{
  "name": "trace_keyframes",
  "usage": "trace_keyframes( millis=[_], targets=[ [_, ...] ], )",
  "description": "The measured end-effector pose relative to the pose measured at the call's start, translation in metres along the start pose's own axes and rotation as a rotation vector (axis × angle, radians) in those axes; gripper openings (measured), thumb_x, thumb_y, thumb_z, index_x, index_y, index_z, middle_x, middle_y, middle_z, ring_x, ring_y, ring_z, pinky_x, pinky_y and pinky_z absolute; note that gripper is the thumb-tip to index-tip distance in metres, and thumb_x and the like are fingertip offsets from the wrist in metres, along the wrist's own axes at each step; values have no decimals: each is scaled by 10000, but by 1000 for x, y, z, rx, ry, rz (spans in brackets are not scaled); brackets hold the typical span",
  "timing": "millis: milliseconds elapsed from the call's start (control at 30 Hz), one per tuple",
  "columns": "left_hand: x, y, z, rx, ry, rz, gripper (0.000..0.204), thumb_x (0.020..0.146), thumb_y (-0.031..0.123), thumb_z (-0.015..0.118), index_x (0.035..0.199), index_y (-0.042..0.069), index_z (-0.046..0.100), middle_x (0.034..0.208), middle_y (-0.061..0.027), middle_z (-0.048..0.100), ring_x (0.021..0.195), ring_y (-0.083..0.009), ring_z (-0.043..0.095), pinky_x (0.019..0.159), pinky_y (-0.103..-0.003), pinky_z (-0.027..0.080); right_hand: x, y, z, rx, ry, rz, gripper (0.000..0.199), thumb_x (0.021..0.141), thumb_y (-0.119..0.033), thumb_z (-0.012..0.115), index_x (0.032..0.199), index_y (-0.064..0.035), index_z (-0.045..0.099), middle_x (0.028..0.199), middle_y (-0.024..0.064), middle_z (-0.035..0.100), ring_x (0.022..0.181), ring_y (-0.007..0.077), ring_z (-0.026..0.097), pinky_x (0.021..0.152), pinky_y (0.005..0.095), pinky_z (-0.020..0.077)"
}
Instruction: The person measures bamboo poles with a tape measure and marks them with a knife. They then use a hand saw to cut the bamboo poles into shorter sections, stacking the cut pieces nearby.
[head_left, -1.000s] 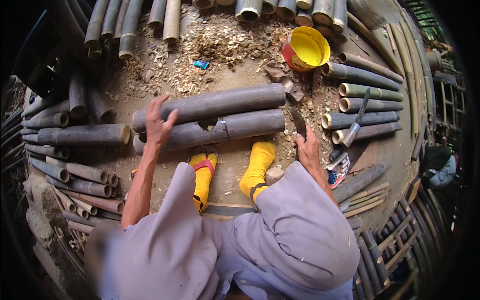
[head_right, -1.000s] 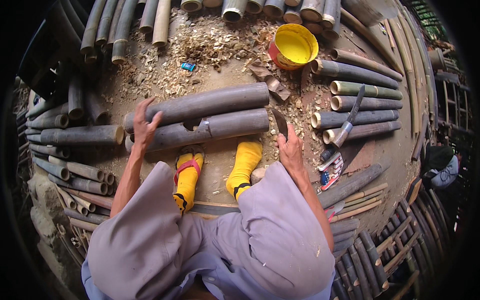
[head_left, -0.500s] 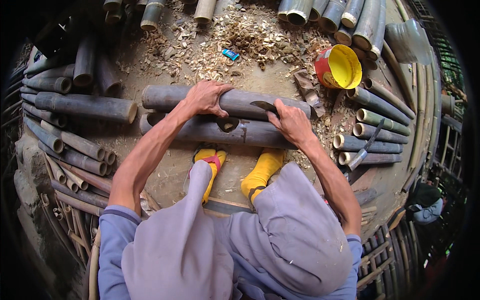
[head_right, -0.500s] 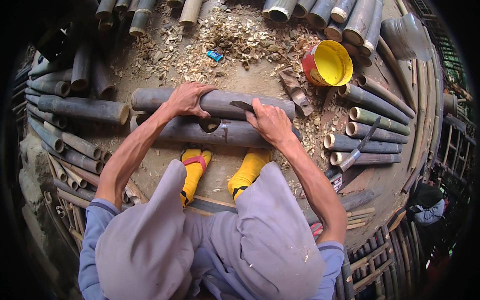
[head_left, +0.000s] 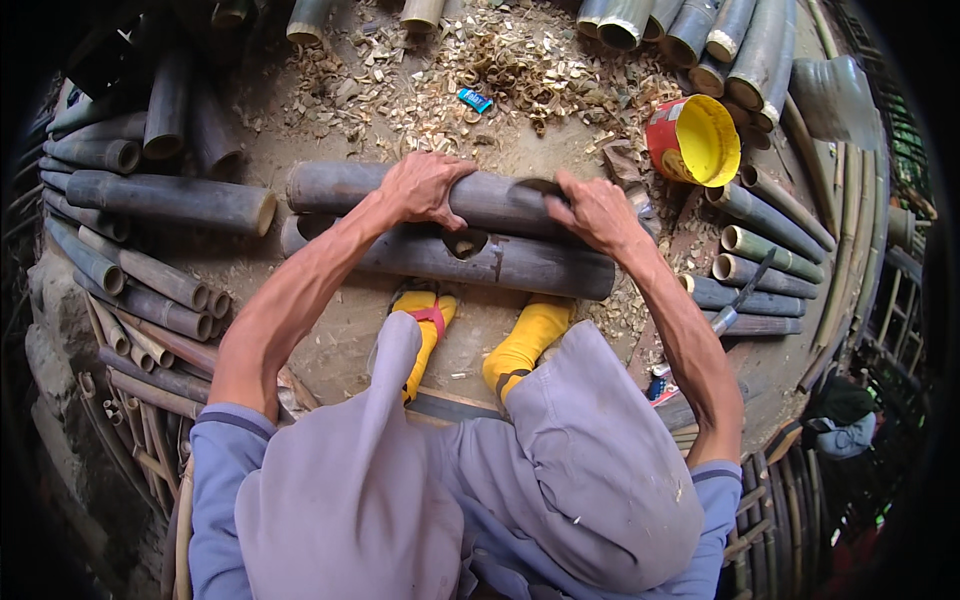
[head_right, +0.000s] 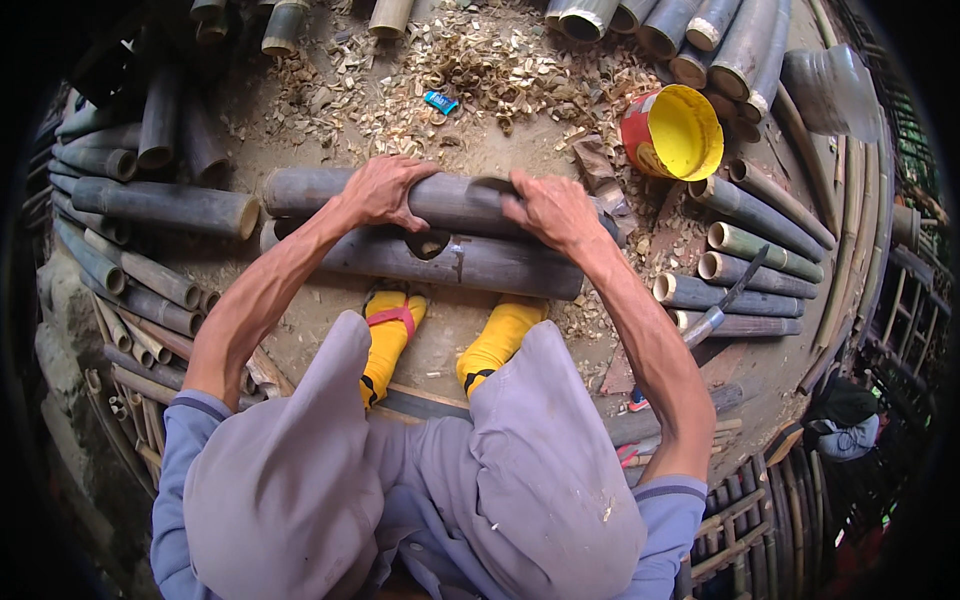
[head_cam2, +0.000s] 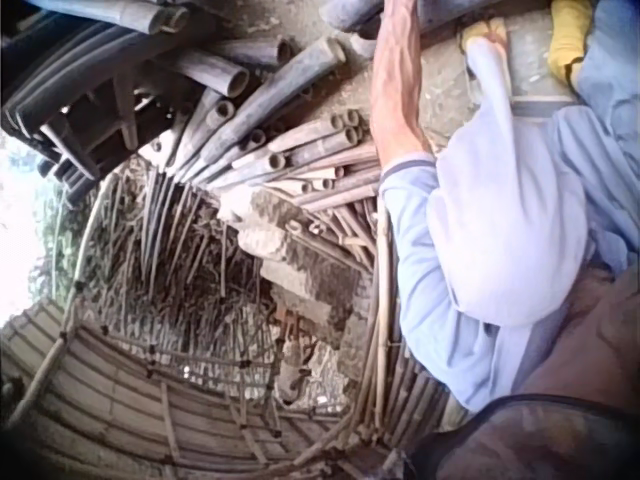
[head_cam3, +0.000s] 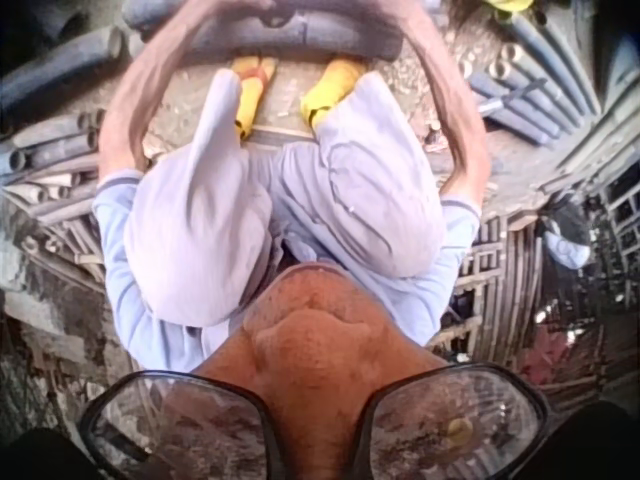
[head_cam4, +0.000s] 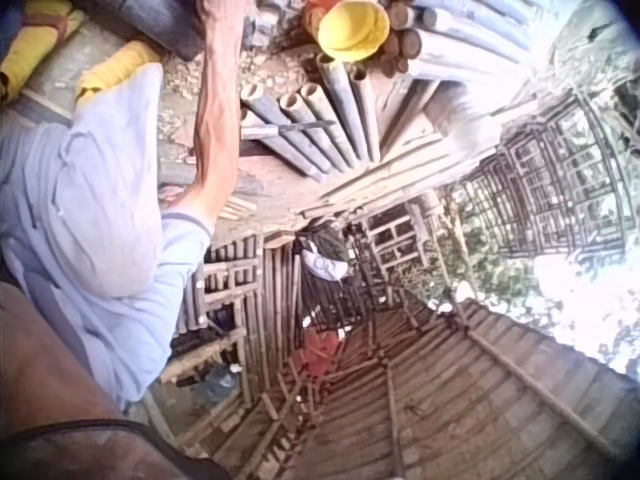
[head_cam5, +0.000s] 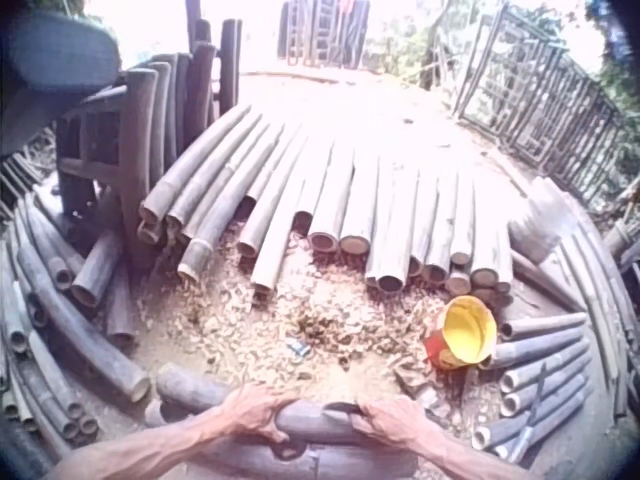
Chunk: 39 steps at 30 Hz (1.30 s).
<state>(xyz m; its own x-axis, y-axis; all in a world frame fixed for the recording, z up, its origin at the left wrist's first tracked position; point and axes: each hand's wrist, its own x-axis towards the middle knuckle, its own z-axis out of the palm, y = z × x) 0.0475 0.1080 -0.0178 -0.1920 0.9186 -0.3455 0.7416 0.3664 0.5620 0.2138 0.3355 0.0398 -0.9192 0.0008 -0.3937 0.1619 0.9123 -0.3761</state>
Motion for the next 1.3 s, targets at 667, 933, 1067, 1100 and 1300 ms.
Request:
trace_keyframes(
  millis=[667, 933, 1067, 1100, 1300],
  targets=[
    [-42, -9, 38, 208, 761, -296, 429, 851, 510, 537, 869, 109, 689, 864, -51, 666, 908, -193, 628, 958, -410, 367, 20, -116, -101, 232, 34, -85, 142, 915, -116, 528, 981, -26, 439, 638, 216, 548, 562, 353, 558, 547, 433, 427],
    [-41, -7, 41, -246, 754, -381, 308, 736, 360, 627, 889, 96, 663, 905, -123, 673, 918, -241, 635, 735, -411, 437, 136, -200, -12, 170, -93, -327, 255, 905, -227, 566, 951, -17, 429, 668, 270, 554, 668, 473, 548, 609, 525, 408],
    [-44, -6, 49, -290, 974, -363, 367, 743, 327, 651, 1026, 97, 616, 978, -113, 663, 957, -286, 611, 816, -417, 450, 164, -215, 4, 128, -118, -337, 267, 897, -235, 573, 950, -11, 438, 688, 283, 556, 707, 483, 551, 648, 539, 419],
    [-44, -5, 49, -367, 994, -375, 359, 753, 326, 646, 1029, 99, 614, 985, -112, 661, 955, -290, 607, 842, -418, 449, 167, -216, 6, 129, -131, -331, 268, 895, -235, 574, 948, -9, 440, 695, 285, 558, 715, 483, 553, 657, 541, 422],
    [-45, -5, 43, -488, 918, -391, 411, 793, 343, 643, 1104, 87, 559, 1053, -122, 622, 1033, -270, 573, 918, -404, 425, 173, -222, 8, 111, -173, -325, 280, 887, -237, 580, 942, 3, 446, 725, 289, 569, 738, 479, 563, 656, 533, 429]
  ],
)
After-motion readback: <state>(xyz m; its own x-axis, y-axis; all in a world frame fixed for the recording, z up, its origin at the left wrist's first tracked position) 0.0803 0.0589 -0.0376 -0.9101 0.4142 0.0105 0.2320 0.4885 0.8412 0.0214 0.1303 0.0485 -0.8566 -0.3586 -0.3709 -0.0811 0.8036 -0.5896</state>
